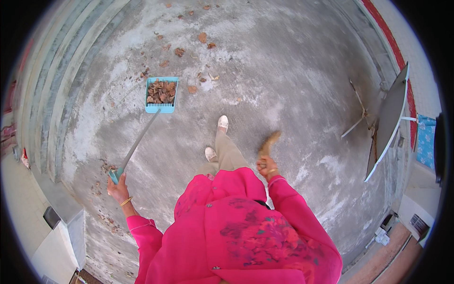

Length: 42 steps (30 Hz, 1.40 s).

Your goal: The person sweeps dry leaves and debris on a concrete rooftop terrace using a traditional broom and a dustpan. They gather the leaves into piles and sweep them into the dustpan, moving across the area to collect scattered debris.

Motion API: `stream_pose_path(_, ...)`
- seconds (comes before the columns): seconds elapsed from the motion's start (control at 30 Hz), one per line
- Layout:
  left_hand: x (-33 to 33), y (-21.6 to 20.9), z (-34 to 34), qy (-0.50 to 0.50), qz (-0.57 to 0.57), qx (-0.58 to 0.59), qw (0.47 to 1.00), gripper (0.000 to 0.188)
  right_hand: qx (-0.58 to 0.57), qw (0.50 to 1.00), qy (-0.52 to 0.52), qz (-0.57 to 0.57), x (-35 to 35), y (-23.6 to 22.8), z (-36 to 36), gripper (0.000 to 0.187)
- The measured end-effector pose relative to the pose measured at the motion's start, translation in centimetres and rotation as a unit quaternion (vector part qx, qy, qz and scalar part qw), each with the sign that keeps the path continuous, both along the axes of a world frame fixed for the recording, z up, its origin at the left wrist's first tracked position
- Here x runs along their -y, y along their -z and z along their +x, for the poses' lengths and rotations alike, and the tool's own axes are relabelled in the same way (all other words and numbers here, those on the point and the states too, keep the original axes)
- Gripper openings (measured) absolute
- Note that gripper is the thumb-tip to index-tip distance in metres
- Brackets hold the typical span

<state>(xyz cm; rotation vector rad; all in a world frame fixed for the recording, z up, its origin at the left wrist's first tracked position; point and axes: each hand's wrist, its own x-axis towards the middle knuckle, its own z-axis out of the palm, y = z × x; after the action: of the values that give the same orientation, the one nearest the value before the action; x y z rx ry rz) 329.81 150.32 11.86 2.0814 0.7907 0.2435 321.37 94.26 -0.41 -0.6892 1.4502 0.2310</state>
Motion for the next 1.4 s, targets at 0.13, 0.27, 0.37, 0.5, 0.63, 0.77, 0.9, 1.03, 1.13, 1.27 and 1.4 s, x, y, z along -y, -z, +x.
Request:
stream_pose_path(0.13,0.0,-1.4,2.8,-0.031,-0.019,-0.019,0.999,0.023,0.104,0.978,-0.096,0.155,-10.2,0.0,12.7,0.016)
stream_pose_path(0.27,0.7,-2.6,6.4,-0.015,0.017,0.012,1.000,0.019,0.172,0.948,-0.194,0.183,-16.2,-1.3,26.4,0.011)
stream_pose_path(0.37,0.9,-3.5,9.3,0.002,0.020,0.032,0.999,0.016,0.191,0.939,-0.268,0.105,-15.3,-1.9,33.1,0.024)
stream_pose_path(0.5,1.5,-4.0,13.4,0.012,0.075,-0.012,0.997,0.016,0.233,0.837,-0.474,-0.143,-9.9,-4.3,33.1,0.062)
stream_pose_path(0.63,3.2,-4.2,18.0,0.034,0.069,0.001,0.997,0.018,0.106,0.821,-0.531,-0.181,-4.1,-8.7,30.0,0.073)
stream_pose_path(0.77,4.7,-4.1,22.8,0.058,0.080,0.032,0.995,0.018,0.090,0.958,-0.268,-0.055,-0.4,-10.6,29.0,0.041)
stream_pose_path(0.9,5.5,-3.0,28.2,0.027,0.032,-0.042,0.998,0.020,0.078,0.995,-0.061,0.001,3.0,-5.8,33.4,0.015)
stream_pose_path(1.03,6.4,-2.0,34.9,0.030,0.033,-0.047,0.998,0.024,0.071,0.993,-0.045,0.081,1.9,0.8,41.8,0.011)
stream_pose_path(1.13,7.0,-2.4,40.6,0.009,-0.043,-0.039,0.998,0.027,0.074,0.986,-0.130,0.069,-3.7,1.6,48.6,0.016)
stream_pose_path(1.27,6.9,-3.5,49.0,0.068,-0.006,-0.029,0.997,0.025,0.184,0.963,-0.126,0.151,-10.0,-0.3,60.2,0.015)
stream_pose_path(1.4,7.7,-4.0,56.3,0.099,-0.012,-0.014,0.995,0.022,0.203,0.955,-0.164,0.140,-7.3,-3.4,68.2,0.012)
